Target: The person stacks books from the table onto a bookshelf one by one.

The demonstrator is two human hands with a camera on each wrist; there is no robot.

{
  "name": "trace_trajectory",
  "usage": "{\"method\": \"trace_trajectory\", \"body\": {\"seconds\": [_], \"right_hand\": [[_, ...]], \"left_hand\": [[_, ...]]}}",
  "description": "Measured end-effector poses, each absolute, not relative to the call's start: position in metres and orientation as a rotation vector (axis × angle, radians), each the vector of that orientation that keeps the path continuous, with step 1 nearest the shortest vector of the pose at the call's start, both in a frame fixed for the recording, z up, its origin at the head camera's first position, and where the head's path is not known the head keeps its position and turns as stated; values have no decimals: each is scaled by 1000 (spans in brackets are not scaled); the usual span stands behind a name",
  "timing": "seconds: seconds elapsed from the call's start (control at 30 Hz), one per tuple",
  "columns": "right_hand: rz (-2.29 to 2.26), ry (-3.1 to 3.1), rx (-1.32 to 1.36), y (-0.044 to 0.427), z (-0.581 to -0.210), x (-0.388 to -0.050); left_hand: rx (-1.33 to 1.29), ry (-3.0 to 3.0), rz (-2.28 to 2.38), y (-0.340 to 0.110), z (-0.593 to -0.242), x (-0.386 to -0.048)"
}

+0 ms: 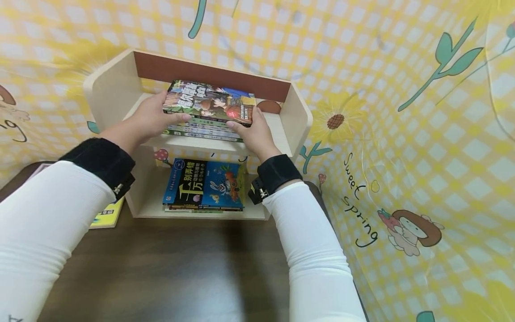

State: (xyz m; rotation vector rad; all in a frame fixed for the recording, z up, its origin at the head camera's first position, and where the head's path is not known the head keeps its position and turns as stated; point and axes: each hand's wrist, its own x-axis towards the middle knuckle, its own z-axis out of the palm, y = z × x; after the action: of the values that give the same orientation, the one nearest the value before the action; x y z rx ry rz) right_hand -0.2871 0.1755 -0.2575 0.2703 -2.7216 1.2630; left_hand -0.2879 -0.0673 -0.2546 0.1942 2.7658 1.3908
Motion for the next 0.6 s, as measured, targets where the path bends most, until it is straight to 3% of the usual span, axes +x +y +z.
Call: {"method": "trace_trajectory", "body": {"seconds": [0.4, 0.6], "right_hand": [[1244, -2712, 316, 169, -257, -285], [1300, -2673, 182, 174, -261, -279]], "left_hand": [[158, 2762, 1437, -75, -254, -281], [182, 2720, 1586, -68, -263, -275]]}}
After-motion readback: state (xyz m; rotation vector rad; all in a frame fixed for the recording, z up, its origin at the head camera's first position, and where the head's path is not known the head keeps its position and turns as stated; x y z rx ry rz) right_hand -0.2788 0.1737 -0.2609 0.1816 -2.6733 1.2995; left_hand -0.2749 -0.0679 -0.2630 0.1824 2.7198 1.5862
